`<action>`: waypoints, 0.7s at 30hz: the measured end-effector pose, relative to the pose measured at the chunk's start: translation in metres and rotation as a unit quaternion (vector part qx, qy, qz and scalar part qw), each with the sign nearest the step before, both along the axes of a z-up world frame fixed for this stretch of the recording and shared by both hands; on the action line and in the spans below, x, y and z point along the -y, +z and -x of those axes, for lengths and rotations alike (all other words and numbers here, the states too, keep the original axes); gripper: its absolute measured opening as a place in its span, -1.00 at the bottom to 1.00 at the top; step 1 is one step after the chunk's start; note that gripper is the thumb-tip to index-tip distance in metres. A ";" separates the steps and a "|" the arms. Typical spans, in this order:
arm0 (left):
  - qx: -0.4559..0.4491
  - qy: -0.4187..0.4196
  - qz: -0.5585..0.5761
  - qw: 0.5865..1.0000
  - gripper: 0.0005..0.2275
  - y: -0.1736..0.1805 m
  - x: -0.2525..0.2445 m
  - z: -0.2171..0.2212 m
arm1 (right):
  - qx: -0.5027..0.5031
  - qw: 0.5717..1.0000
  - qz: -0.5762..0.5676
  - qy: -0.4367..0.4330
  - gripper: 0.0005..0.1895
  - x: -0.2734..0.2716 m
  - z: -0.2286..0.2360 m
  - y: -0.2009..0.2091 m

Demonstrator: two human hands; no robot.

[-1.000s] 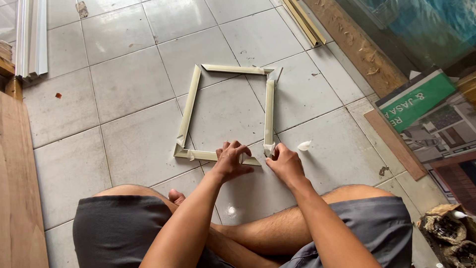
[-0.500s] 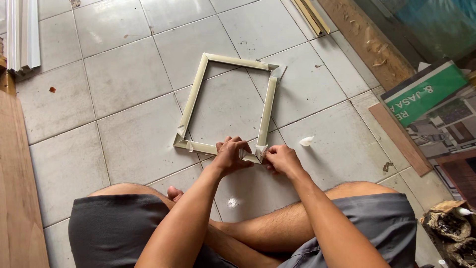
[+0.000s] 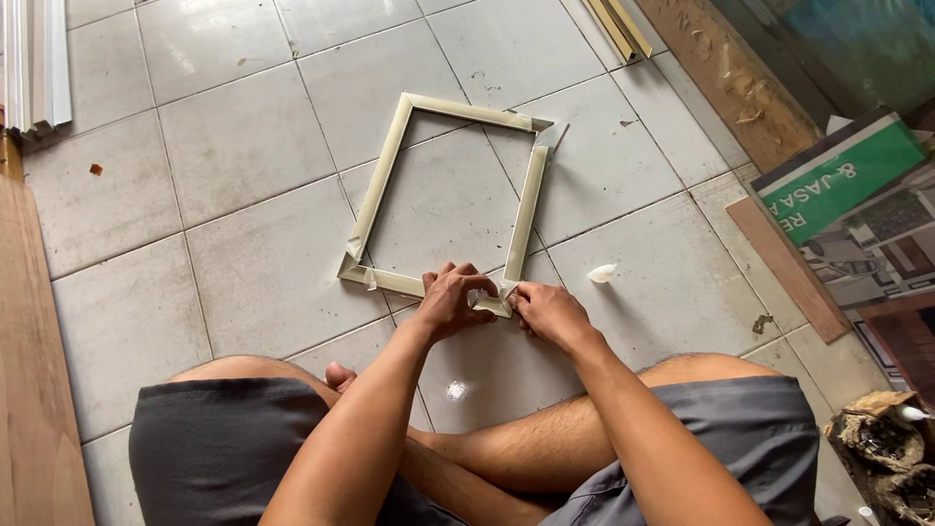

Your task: The person sits on the floor and assembles a rectangular frame by applying adhesive to the mitered corners of four frame pieces. They press the corners together to bond them, then flip the frame to apply adhesive to the remaining corners and press them into place.

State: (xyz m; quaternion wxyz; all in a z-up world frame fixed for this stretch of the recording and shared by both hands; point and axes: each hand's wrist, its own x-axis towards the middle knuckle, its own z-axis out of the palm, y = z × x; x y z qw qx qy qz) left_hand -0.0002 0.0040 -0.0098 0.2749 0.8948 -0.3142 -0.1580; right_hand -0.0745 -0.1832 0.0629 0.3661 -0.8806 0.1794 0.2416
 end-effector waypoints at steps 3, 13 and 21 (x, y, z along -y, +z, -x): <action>-0.012 -0.006 0.001 1.000 -0.72 -0.005 -0.001 -0.005 | -0.008 1.000 0.020 -0.001 -0.74 -0.003 0.000 0.002; -0.016 -0.066 -0.066 0.996 -0.73 0.018 0.002 -0.016 | -0.042 0.996 0.079 0.009 -0.73 0.001 -0.008 -0.012; -0.001 -0.113 -0.092 0.989 -0.73 0.038 0.001 -0.017 | -0.044 0.996 0.081 0.007 -0.74 0.001 -0.007 -0.010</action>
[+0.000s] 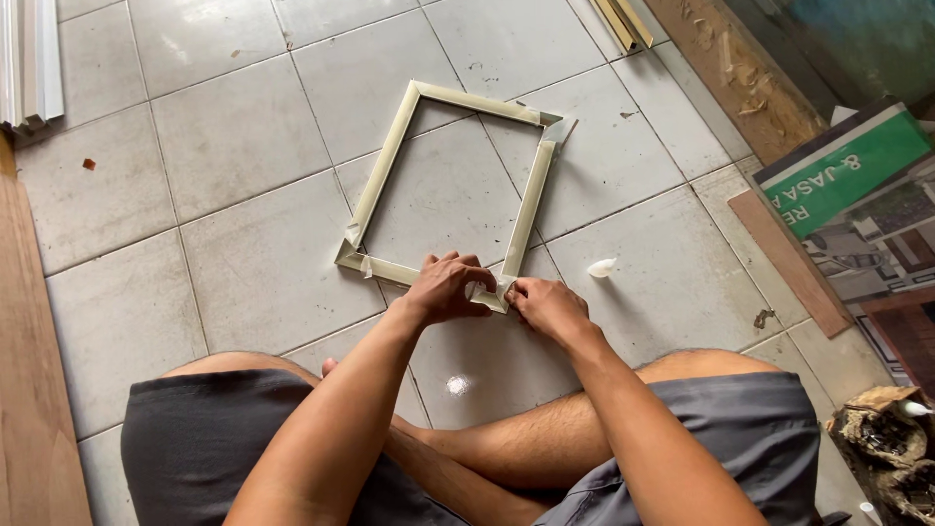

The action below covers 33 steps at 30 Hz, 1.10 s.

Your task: The person sits on the floor and assembles a rectangular frame by applying adhesive to the mitered corners of four frame pieces. They press the corners together to bond them, then flip the frame to apply adhesive to the remaining corners and press them into place.

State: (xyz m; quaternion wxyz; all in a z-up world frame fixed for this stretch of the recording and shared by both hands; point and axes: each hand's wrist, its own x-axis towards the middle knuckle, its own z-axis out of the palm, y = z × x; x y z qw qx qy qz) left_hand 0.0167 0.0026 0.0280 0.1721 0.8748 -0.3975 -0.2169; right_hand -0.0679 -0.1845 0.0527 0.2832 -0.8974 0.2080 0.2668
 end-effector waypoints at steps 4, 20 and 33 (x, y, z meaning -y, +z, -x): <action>0.013 -0.002 0.002 1.000 -0.74 -0.004 -0.001 0.000 | 0.008 1.000 0.002 0.011 -0.73 0.001 0.001 0.003; 0.035 -0.083 0.001 0.996 -0.45 -0.012 0.006 -0.022 | 0.026 0.998 0.010 0.062 -0.68 0.001 0.002 0.003; 0.275 -0.276 0.004 0.921 -0.23 -0.038 0.015 -0.031 | -0.007 0.999 0.018 0.045 -0.68 -0.001 0.001 -0.014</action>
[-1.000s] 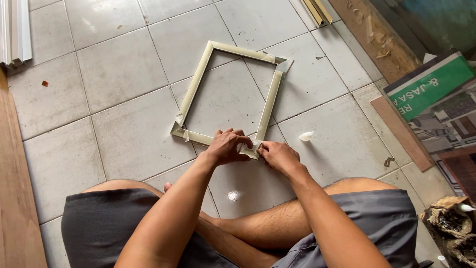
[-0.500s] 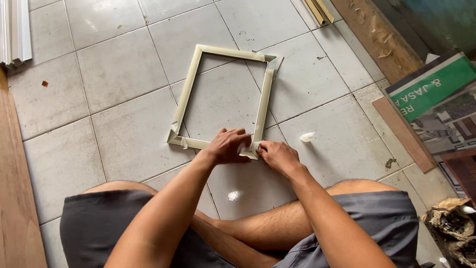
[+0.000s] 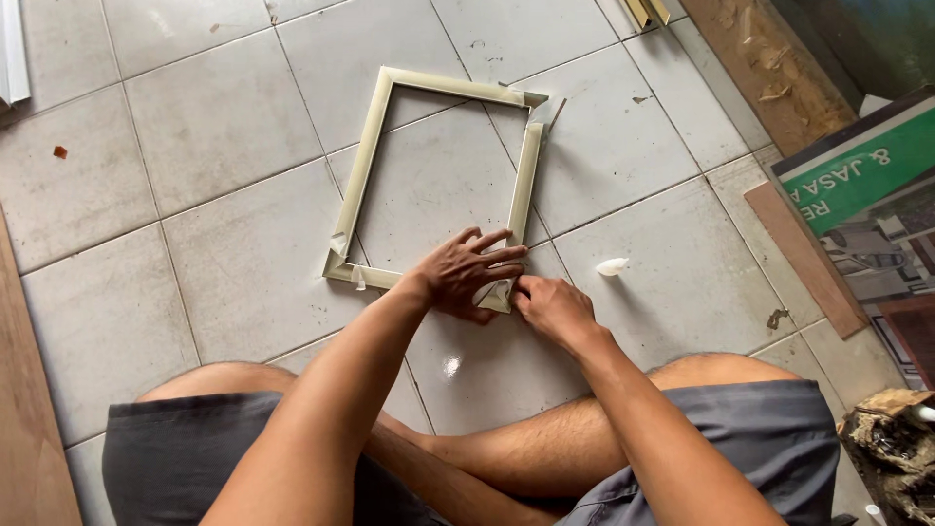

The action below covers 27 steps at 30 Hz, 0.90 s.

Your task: The person sits on the floor and assembles a rectangular frame by applying adhesive to the mitered corners of four frame pieces. They press the corners together to bond them, then flip the frame to apply adhesive to the remaining corners and press them into place.

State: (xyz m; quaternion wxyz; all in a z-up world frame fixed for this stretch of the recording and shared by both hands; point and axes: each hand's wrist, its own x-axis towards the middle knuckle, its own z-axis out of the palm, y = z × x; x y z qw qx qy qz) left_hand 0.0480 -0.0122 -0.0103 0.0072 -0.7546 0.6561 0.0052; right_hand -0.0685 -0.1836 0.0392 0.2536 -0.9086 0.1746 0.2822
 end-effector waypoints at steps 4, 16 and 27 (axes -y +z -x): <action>-0.009 -0.007 0.013 1.000 -0.23 -0.001 0.002 -0.003 | 0.000 1.000 -0.002 0.000 -0.69 0.004 -0.003 -0.001; 0.000 0.035 0.059 0.998 -0.22 -0.020 0.000 -0.005 | -0.020 0.961 -0.228 -0.154 -0.63 0.010 0.001 -0.031; -0.026 0.038 0.085 0.995 -0.22 -0.023 -0.001 -0.006 | -0.108 0.925 -0.301 -0.205 -0.64 0.024 0.003 -0.022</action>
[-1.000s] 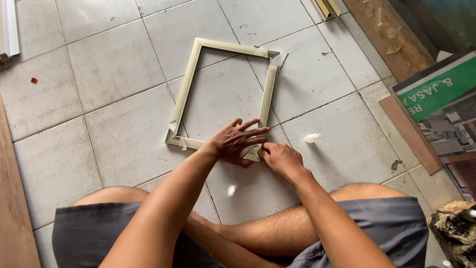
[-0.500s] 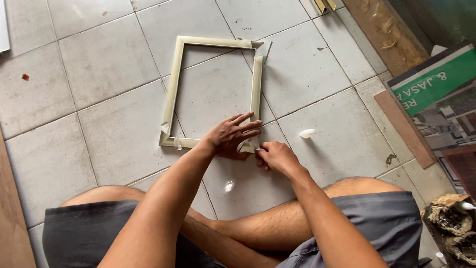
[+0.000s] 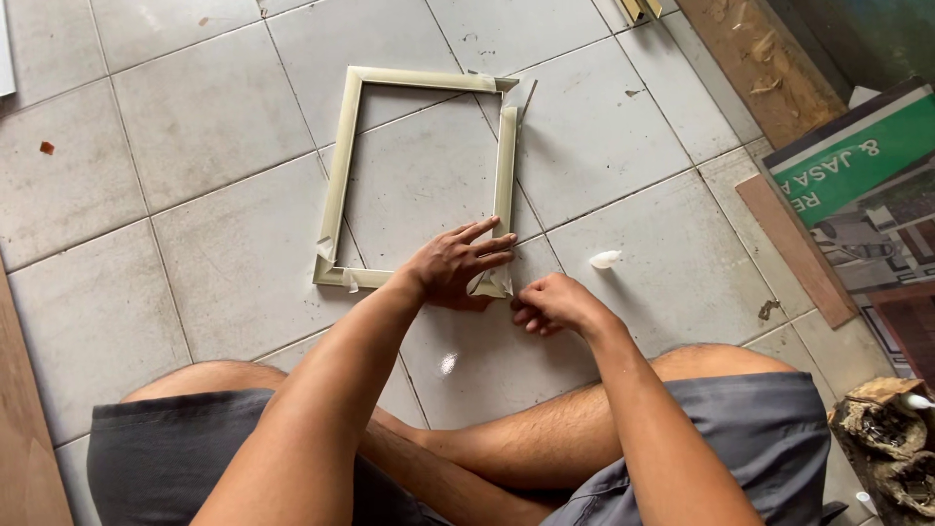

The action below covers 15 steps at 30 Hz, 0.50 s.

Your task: The person sits on the floor and assembles a rectangular frame by applying adhesive to the mitered corners of four frame pieces. They press the corners together to bond them, then flip the frame to apply adhesive to the remaining corners and press them into place.

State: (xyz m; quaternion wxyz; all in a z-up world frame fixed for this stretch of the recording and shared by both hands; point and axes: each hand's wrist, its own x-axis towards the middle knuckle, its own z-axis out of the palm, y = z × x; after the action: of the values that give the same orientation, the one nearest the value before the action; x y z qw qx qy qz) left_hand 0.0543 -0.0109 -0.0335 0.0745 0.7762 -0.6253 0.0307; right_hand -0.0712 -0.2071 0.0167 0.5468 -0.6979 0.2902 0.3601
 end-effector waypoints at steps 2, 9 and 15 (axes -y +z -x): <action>0.002 -0.002 -0.002 1.000 -0.22 0.001 0.000 0.001 | -0.009 1.000 -0.001 -0.013 -0.64 0.002 0.004 -0.007; -0.005 0.019 0.011 1.000 -0.21 -0.004 -0.001 0.002 | 0.069 0.926 0.115 -0.353 -0.70 0.027 0.028 -0.037; 0.000 0.097 0.032 0.995 -0.25 -0.001 0.000 0.008 | 0.152 0.820 0.334 -0.439 -0.27 0.077 0.037 -0.077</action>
State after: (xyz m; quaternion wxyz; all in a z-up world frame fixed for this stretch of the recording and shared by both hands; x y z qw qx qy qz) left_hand 0.0458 -0.0111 -0.0341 0.0955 0.8302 -0.5462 0.0577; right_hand -0.1085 -0.2846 -0.0598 0.4177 -0.6821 0.5816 -0.1480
